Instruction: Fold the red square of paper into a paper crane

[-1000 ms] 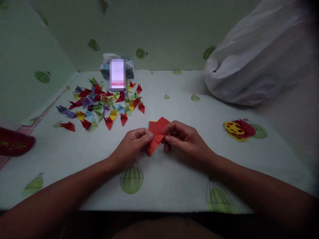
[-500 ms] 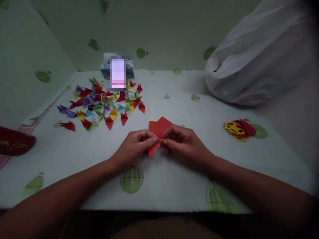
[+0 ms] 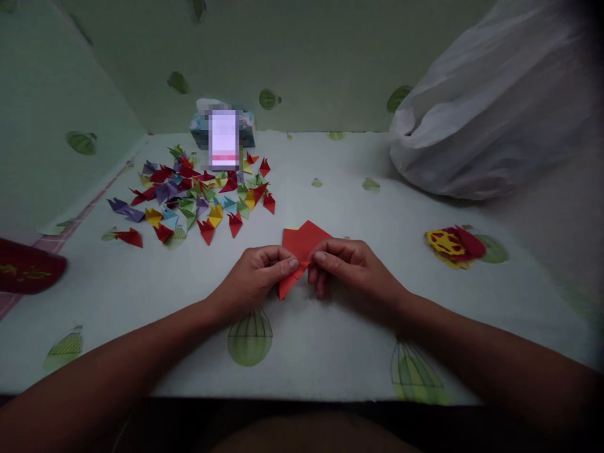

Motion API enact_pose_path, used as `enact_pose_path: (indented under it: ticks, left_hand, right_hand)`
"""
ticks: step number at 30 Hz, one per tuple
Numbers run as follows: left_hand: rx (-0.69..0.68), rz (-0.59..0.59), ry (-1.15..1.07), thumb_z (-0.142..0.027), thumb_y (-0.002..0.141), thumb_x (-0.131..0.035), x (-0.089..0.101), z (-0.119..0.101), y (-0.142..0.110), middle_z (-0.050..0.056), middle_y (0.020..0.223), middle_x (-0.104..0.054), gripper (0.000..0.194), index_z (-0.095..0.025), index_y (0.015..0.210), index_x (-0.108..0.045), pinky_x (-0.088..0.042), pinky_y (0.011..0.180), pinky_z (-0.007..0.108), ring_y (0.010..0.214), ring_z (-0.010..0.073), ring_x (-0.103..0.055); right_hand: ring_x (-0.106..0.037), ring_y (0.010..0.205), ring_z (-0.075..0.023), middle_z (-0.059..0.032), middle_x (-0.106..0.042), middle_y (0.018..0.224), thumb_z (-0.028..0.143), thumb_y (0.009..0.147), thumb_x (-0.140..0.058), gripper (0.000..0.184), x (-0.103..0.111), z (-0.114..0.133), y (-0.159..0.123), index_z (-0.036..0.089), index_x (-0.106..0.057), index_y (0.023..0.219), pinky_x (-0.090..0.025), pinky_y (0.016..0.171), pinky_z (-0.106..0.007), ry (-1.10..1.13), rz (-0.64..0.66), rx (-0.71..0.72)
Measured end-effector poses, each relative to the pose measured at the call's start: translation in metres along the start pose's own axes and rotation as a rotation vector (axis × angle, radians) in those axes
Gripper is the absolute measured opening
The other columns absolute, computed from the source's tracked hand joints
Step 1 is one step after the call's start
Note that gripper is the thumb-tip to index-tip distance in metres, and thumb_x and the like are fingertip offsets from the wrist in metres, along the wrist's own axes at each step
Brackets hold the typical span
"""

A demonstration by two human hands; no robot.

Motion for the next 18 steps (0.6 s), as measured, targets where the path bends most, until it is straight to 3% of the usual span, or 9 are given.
enact_pose_path:
  ticks: [7,13,18]
  left_hand:
    - [-0.047,0.021,0.146,-0.039,0.085,-0.069,-0.001,-0.002,-0.001,0.0,0.07,-0.061,0.026,-0.015,0.077,-0.067,-0.039,0.06,0.024,0.064,0.011,-0.052]
    - [-0.06,0.04,0.081,-0.037,0.086,-0.068,-0.003,-0.005,-0.001,-0.001,0.069,-0.06,0.023,-0.014,0.083,-0.069,-0.039,0.057,0.023,0.06,0.0092,-0.05]
    - [-0.06,0.043,0.099,-0.039,0.088,-0.065,-0.003,-0.005,-0.001,-0.003,0.059,-0.057,0.028,-0.014,0.074,-0.064,-0.039,0.056,0.022,0.056,0.009,-0.049]
  right_hand:
    - [-0.058,0.046,-0.0095,-0.0001,-0.063,0.058,0.048,0.084,-0.074,0.038,-0.006,-0.004,0.0,0.016,-0.06,0.069,-0.043,0.046,-0.021,-0.095,0.049,-0.115]
    - [-0.055,0.044,-0.0086,0.0022,-0.061,0.055,0.043,0.086,-0.072,0.036,-0.005,0.004,-0.005,0.017,-0.056,0.066,-0.04,0.045,-0.021,-0.151,-0.043,-0.072]
    - [-0.054,0.043,-0.0087,0.0025,-0.06,0.053,0.039,0.087,-0.069,0.035,-0.004,0.006,-0.005,0.018,-0.055,0.063,-0.04,0.044,-0.021,-0.186,-0.055,-0.057]
Point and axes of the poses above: each hand's wrist, its own y-axis towards the middle knuckle, its own x-axis out of the back of the hand, z = x × y, the point moved 4 cm from there along y, towards the middle knuckle
